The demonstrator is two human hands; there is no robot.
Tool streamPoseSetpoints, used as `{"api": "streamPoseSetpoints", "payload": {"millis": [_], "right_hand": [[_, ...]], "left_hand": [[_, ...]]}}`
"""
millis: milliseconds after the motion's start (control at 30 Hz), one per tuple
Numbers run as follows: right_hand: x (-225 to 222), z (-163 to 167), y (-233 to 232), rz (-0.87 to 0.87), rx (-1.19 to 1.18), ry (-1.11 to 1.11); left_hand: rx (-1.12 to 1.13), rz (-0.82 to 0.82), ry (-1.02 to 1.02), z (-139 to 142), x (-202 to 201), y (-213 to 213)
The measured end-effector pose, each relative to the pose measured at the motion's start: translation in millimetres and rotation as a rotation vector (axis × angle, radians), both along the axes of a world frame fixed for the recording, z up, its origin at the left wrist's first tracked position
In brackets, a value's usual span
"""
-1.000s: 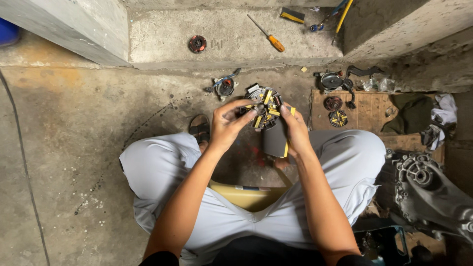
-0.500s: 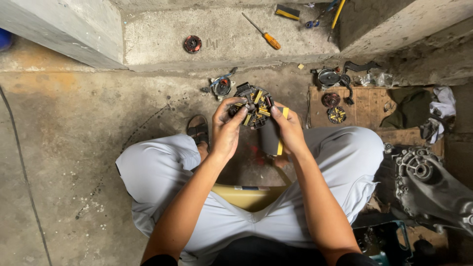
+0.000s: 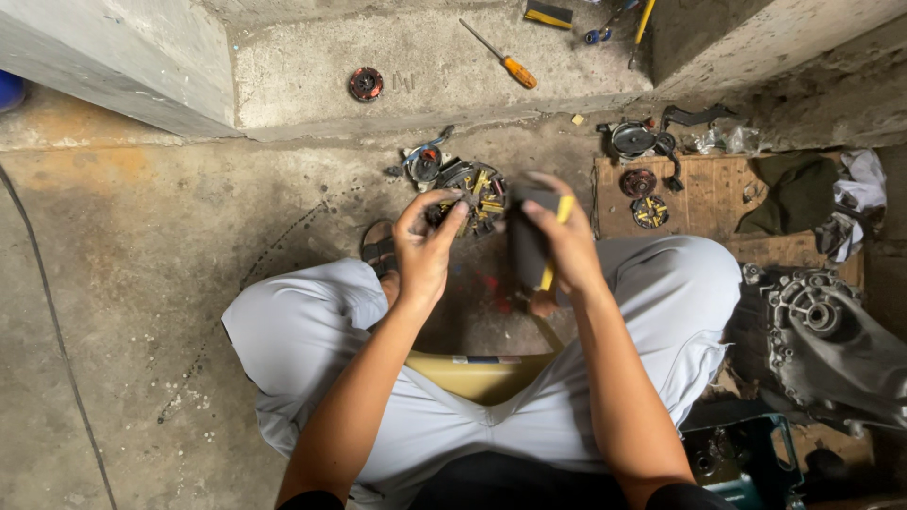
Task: The person sits on a low stool and uses a screwdriver to adjust a clutch disc. They then use a sanding block to sand the friction surfaces of the disc, rotating it to work on different sections. The person continues to sand and inspect the disc throughout the clip.
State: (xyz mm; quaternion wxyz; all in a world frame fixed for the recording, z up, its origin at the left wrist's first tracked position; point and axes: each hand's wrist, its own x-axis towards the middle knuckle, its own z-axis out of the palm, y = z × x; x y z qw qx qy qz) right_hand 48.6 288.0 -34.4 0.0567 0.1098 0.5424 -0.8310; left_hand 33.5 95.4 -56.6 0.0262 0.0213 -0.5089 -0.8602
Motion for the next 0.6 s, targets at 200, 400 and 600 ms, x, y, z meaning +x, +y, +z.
{"api": "streamPoseSetpoints", "payload": {"millis": [200,400,600], "right_hand": [[18.8,19.5,-16.4,-0.268,0.416,0.167],[27.3,19.4,-37.0,-0.237,0.678,0.126],[25.5,24.0,-33.0,-0.147,0.671,0.137]], "left_hand": [[-0.383,0.015,0.14,13.4,4.2,-2.6],[-0.408,-0.015,0.178,23.3,8.7,-2.0],[-0.474,-0.033,0.209,28.9,4.0,-12.9]]}}
